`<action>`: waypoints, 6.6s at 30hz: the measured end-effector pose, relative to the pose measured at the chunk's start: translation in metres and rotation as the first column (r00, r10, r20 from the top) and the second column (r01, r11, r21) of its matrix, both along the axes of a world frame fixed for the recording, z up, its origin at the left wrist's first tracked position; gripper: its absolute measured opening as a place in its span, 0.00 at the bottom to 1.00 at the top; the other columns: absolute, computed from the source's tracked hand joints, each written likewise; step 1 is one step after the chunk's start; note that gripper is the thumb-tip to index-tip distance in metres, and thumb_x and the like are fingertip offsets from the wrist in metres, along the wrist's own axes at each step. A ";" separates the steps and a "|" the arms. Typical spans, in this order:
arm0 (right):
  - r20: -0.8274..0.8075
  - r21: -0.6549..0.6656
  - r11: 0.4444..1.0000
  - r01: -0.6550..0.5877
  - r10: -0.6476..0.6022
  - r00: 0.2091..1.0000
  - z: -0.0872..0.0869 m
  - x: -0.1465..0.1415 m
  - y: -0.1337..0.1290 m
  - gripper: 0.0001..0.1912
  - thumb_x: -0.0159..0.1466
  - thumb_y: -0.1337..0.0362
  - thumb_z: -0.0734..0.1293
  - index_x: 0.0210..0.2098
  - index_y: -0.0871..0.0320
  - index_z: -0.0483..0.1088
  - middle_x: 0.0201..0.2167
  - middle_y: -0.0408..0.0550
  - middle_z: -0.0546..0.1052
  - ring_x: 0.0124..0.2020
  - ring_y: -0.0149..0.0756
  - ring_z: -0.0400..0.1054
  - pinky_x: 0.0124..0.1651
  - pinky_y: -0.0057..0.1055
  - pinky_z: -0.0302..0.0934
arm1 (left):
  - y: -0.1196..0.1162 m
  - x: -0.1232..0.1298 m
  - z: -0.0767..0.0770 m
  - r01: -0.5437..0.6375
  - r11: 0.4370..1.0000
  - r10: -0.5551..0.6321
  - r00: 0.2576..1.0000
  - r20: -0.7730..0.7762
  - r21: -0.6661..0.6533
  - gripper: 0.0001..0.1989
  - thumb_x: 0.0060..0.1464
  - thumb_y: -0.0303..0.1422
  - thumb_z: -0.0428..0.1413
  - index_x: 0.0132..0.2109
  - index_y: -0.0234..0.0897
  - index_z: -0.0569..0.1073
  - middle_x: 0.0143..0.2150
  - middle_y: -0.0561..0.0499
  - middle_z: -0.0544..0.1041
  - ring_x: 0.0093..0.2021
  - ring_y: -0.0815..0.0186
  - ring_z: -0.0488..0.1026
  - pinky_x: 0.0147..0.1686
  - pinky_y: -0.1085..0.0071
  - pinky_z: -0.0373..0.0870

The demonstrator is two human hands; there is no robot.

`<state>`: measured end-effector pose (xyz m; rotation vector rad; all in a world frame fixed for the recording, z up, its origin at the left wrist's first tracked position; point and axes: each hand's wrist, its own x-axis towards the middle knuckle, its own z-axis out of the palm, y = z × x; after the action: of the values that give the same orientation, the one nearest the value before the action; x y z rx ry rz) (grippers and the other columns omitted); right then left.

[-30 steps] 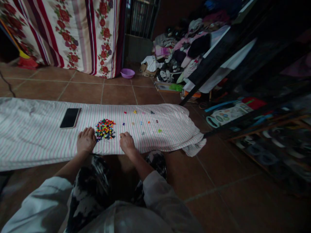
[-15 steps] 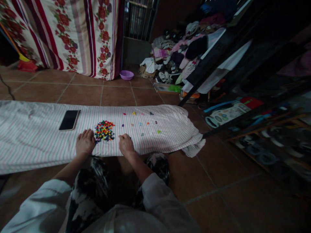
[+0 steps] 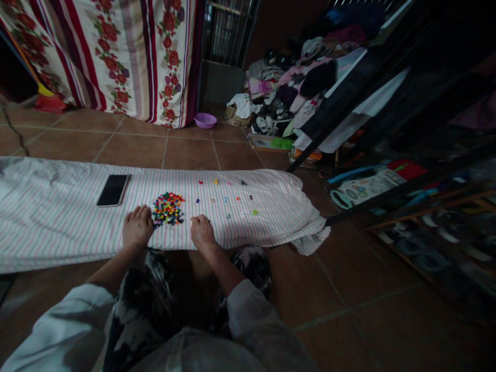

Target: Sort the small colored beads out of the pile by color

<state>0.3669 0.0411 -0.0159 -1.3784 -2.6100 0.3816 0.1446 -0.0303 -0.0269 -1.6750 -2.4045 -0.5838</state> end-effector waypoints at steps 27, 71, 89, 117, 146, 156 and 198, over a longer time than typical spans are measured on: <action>-0.067 -0.072 0.987 0.145 -0.150 0.986 0.037 -0.026 0.137 0.15 0.65 0.71 0.58 0.48 0.55 0.71 0.45 0.49 0.76 0.47 0.34 0.69 0.48 0.27 0.59 | 0.003 0.000 0.000 -0.002 1.000 0.002 0.999 -0.038 -0.017 0.20 0.58 0.30 0.45 0.55 0.32 0.71 0.60 0.39 0.71 0.63 0.52 0.63 0.60 0.53 0.58; 0.028 0.029 1.000 0.001 -0.002 1.000 0.013 -0.076 0.195 0.17 0.67 0.68 0.59 0.52 0.53 0.73 0.50 0.49 0.75 0.52 0.37 0.63 0.55 0.31 0.53 | 0.006 0.001 -0.004 0.000 0.999 0.003 0.998 -0.065 0.046 0.20 0.58 0.31 0.44 0.54 0.33 0.72 0.59 0.41 0.73 0.61 0.52 0.66 0.58 0.53 0.60; 0.059 0.029 0.997 0.069 -0.071 0.996 0.006 -0.045 0.203 0.13 0.69 0.64 0.59 0.47 0.56 0.74 0.48 0.52 0.74 0.50 0.37 0.64 0.51 0.30 0.56 | 0.005 -0.002 -0.007 0.006 0.999 -0.002 0.996 -0.086 0.043 0.20 0.59 0.32 0.44 0.54 0.32 0.72 0.58 0.40 0.73 0.61 0.52 0.66 0.57 0.53 0.61; -0.048 0.078 0.990 0.119 -0.115 0.992 0.014 -0.038 0.181 0.18 0.65 0.71 0.59 0.53 0.57 0.70 0.54 0.54 0.69 0.54 0.40 0.61 0.56 0.33 0.56 | 0.005 0.001 -0.004 -0.005 0.999 0.006 1.000 -0.025 0.035 0.20 0.59 0.32 0.44 0.54 0.35 0.72 0.59 0.40 0.72 0.62 0.51 0.65 0.59 0.51 0.59; -0.394 -0.088 0.996 -0.017 -0.019 0.919 -0.016 -0.075 0.078 0.26 0.56 0.80 0.56 0.51 0.61 0.72 0.47 0.54 0.76 0.50 0.40 0.69 0.56 0.34 0.61 | -0.001 -0.003 -0.023 0.124 0.992 -0.123 0.992 -0.031 0.031 0.33 0.62 0.48 0.42 0.65 0.29 0.60 0.65 0.33 0.63 0.67 0.50 0.57 0.62 0.50 0.55; -0.682 0.005 0.995 0.097 -0.068 0.728 -0.058 -0.066 0.038 0.29 0.58 0.75 0.54 0.58 0.62 0.65 0.53 0.58 0.72 0.57 0.42 0.64 0.61 0.45 0.59 | 0.024 0.015 -0.029 0.210 0.978 -0.206 0.969 -0.134 0.018 0.41 0.54 0.57 0.50 0.68 0.39 0.56 0.71 0.36 0.51 0.70 0.42 0.47 0.63 0.46 0.50; -0.723 -0.060 0.986 0.156 -0.150 0.674 -0.061 -0.071 0.044 0.30 0.57 0.77 0.54 0.56 0.60 0.68 0.54 0.53 0.73 0.58 0.38 0.65 0.63 0.43 0.59 | 0.002 -0.012 -0.014 0.431 0.896 -0.441 0.892 -0.101 -0.106 0.27 0.62 0.48 0.44 0.65 0.47 0.62 0.69 0.46 0.59 0.71 0.51 0.46 0.64 0.50 0.53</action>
<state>0.2954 0.0855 -0.0765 -1.1078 -1.8162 0.7207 0.1329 -0.0282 -0.0404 -2.2379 -1.9925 -0.4241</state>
